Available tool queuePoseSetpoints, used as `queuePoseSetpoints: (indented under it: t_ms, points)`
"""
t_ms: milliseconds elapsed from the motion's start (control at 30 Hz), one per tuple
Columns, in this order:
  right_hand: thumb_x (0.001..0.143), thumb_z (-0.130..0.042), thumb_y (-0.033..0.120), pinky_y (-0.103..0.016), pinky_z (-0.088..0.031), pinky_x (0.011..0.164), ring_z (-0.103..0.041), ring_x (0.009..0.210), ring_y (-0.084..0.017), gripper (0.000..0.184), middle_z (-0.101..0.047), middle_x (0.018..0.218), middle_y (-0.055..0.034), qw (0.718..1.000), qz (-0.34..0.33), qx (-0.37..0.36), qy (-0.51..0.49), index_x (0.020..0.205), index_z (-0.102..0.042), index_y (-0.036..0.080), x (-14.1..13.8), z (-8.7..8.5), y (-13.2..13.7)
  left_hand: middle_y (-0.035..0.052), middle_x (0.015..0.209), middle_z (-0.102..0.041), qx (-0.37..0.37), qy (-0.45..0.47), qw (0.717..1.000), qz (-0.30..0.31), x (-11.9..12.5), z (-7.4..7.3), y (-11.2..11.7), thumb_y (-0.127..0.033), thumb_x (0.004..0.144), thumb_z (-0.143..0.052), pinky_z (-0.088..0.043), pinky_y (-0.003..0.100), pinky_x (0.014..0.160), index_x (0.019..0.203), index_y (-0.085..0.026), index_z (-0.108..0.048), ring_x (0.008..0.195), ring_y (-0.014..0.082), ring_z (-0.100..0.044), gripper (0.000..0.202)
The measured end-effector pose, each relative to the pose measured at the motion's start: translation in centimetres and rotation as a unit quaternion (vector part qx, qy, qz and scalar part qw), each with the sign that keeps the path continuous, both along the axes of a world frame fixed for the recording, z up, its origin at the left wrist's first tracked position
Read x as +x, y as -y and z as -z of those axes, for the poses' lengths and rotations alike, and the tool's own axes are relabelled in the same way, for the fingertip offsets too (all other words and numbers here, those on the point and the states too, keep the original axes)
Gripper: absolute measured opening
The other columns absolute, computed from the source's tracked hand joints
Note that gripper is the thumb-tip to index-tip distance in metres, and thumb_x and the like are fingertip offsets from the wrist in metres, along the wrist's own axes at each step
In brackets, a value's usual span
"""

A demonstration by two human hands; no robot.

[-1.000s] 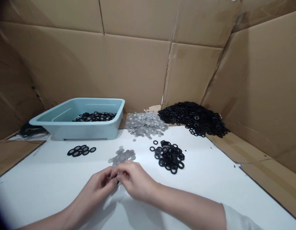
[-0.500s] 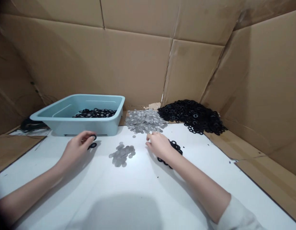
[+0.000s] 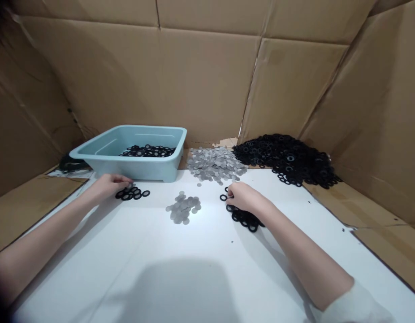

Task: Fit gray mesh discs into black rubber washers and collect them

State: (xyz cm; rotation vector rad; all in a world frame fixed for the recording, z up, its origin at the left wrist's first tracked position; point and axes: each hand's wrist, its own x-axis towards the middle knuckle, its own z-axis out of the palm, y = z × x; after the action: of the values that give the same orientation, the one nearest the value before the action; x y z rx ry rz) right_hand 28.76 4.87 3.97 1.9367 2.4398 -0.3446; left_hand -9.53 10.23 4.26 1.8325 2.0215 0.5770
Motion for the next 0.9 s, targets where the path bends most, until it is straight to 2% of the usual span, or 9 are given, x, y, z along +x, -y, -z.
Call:
queuePoseSetpoints:
  t_ms: [167,400,533,633,733,900]
  points:
    - [0.068,-0.054,0.016,-0.023,-0.035,0.058,-0.058,0.073,-0.019,0.015,-0.065,0.083,-0.0069,1.000,-0.005,-0.004,0.031,0.079,-0.064,0.018,0.1,-0.4,0.4,0.0060,0.079,-0.070,-0.016,-0.030,0.999,-0.005,-1.1,-0.4,-0.4,-0.028,0.061,-0.052,-0.046,0.026,0.065,0.084,-0.014,-0.068,0.076,0.0229,-0.062,0.031]
    - [0.068,-0.054,0.015,-0.023,-0.033,0.056,-0.057,0.074,-0.019,0.019,-0.064,0.086,-0.0062,0.999,0.005,0.004,0.052,0.086,-0.062,0.020,-0.3,-0.6,0.7,0.0051,0.067,-0.066,-0.027,-0.068,0.997,0.001,-2.1,-0.1,-0.9,-0.027,0.058,-0.052,-0.042,0.027,0.058,0.071,-0.015,-0.066,0.065,0.0224,-0.060,0.022]
    - [0.067,-0.054,0.015,-0.022,-0.031,0.054,-0.056,0.071,-0.017,0.013,-0.063,0.081,-0.0048,0.999,0.005,0.008,0.041,0.078,-0.059,0.019,-0.4,-0.9,0.7,0.0025,0.070,-0.066,-0.031,-0.066,0.997,0.036,-2.0,0.0,-0.9,-0.037,0.058,-0.054,-0.041,0.025,0.056,0.074,-0.018,-0.065,0.060,0.0193,-0.058,0.026]
    - [0.066,-0.056,0.017,-0.022,-0.032,0.053,-0.055,0.070,-0.016,0.006,-0.062,0.079,-0.0052,1.000,0.003,0.002,0.029,0.072,-0.057,0.018,-0.3,-0.9,0.6,0.0013,0.068,-0.065,-0.061,-0.064,0.992,0.092,-1.5,-0.2,-0.7,-0.045,0.058,-0.055,-0.041,0.024,0.052,0.077,-0.020,-0.063,0.054,0.0172,-0.056,0.032]
    - [0.066,-0.055,0.017,-0.021,-0.032,0.052,-0.054,0.068,-0.016,0.002,-0.061,0.077,-0.0052,1.000,-0.002,-0.002,0.019,0.068,-0.055,0.017,-0.1,-0.7,0.4,0.0018,0.069,-0.065,-0.074,-0.078,0.986,0.131,-0.9,-0.3,-0.4,-0.044,0.058,-0.054,-0.041,0.024,0.052,0.076,-0.019,-0.061,0.057,0.0181,-0.057,0.032]
    - [0.069,-0.052,0.018,-0.021,-0.032,0.051,-0.052,0.063,-0.014,0.001,-0.061,0.072,-0.0032,1.000,-0.003,0.000,0.001,0.069,-0.053,0.018,0.2,-0.9,0.3,0.0031,0.072,-0.066,-0.072,-0.130,0.980,0.130,-0.3,-0.5,-0.2,-0.039,0.061,-0.050,-0.042,0.025,0.054,0.077,-0.019,-0.060,0.062,0.0201,-0.060,0.028]
